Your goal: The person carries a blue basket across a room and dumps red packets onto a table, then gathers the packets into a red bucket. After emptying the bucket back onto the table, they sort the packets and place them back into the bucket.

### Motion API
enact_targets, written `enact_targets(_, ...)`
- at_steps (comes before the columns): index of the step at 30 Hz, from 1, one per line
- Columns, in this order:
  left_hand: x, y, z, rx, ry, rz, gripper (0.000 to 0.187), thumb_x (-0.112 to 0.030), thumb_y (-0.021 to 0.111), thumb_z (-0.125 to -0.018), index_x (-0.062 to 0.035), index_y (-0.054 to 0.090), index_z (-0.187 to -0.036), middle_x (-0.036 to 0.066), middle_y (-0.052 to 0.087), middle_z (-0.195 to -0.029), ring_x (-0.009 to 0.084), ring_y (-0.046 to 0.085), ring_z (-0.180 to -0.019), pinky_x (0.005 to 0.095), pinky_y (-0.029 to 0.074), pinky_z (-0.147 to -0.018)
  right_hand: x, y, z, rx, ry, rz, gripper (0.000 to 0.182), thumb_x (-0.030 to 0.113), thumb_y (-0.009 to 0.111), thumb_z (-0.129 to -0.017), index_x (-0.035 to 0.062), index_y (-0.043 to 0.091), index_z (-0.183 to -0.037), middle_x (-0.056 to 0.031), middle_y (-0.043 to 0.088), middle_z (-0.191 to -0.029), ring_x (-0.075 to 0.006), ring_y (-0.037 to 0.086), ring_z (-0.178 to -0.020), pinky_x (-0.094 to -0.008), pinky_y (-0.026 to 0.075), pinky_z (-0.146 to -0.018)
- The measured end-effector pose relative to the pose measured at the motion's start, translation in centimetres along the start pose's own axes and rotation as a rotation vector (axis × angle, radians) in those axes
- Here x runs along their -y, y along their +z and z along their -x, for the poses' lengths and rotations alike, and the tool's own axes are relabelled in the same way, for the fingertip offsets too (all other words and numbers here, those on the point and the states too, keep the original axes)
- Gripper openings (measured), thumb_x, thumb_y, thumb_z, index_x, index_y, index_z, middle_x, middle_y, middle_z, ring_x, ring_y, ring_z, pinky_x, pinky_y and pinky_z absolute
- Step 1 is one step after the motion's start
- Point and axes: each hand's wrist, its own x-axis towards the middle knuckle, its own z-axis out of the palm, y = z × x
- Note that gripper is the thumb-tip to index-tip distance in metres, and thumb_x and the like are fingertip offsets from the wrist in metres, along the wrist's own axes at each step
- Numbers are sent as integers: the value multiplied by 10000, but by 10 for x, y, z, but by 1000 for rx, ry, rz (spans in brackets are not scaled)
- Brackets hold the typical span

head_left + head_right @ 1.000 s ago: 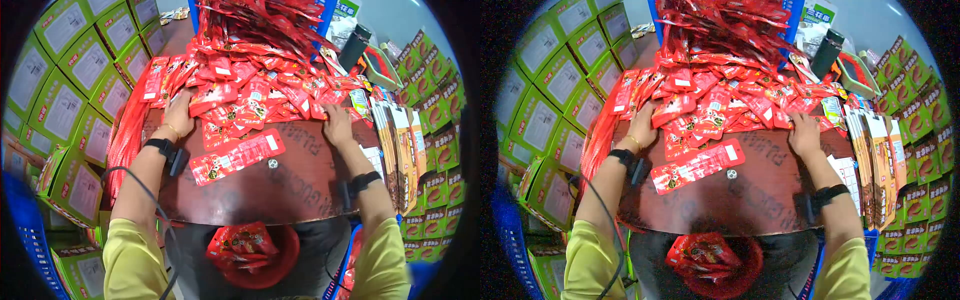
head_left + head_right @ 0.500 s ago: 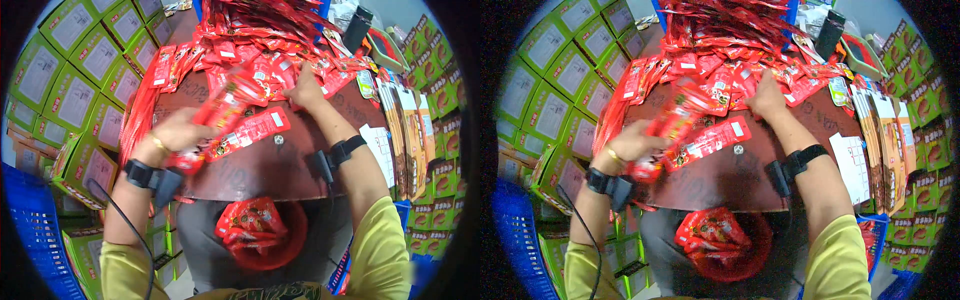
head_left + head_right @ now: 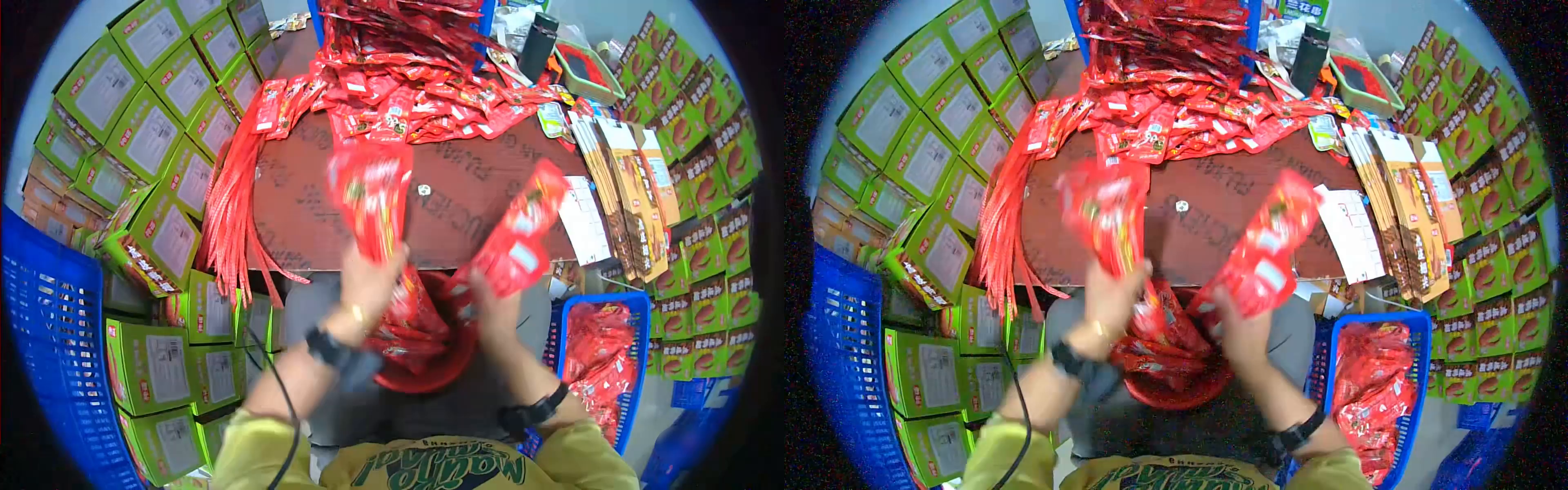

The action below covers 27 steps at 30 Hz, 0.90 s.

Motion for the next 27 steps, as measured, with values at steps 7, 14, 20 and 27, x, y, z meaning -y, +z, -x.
enact_targets(7,45,6,88,-80,385,-483,837,-93,731,-724,73,222,-1367,256,305,-1345,361,341,-1278,440,311,-1062,-40,-22,17,292,-318,1062,149,89,642,-828,66,575,-959,-111,651,-875,-296,650,-789,-376,521,-692)
enact_targets(14,-10,10,-89,-23,711,-538,658,-100,710,-702,16,381,-1261,244,393,-1277,411,390,-1198,448,330,-1041,-41,10,-38,1237,280,1501,430,427,588,-847,73,622,-1088,-169,651,-1090,-368,634,-973,-437,489,-886)
enact_targets(20,-53,53,-262,-68,277,-983,1084,-487,808,-634,29,256,-1411,270,457,-1285,388,445,-1215,435,385,-1017,49,52,-258,76,-349,796,428,355,698,-811,1,614,-1037,-153,661,-861,-173,640,-761,-338,509,-689)
enact_targets(27,-45,68,-285,20,205,-1077,866,-446,771,-702,-58,376,-1368,253,500,-1233,404,580,-1057,449,494,-883,34,106,-415,91,178,591,589,516,789,-683,-19,637,-878,-117,629,-749,-177,576,-575,-331,463,-454)
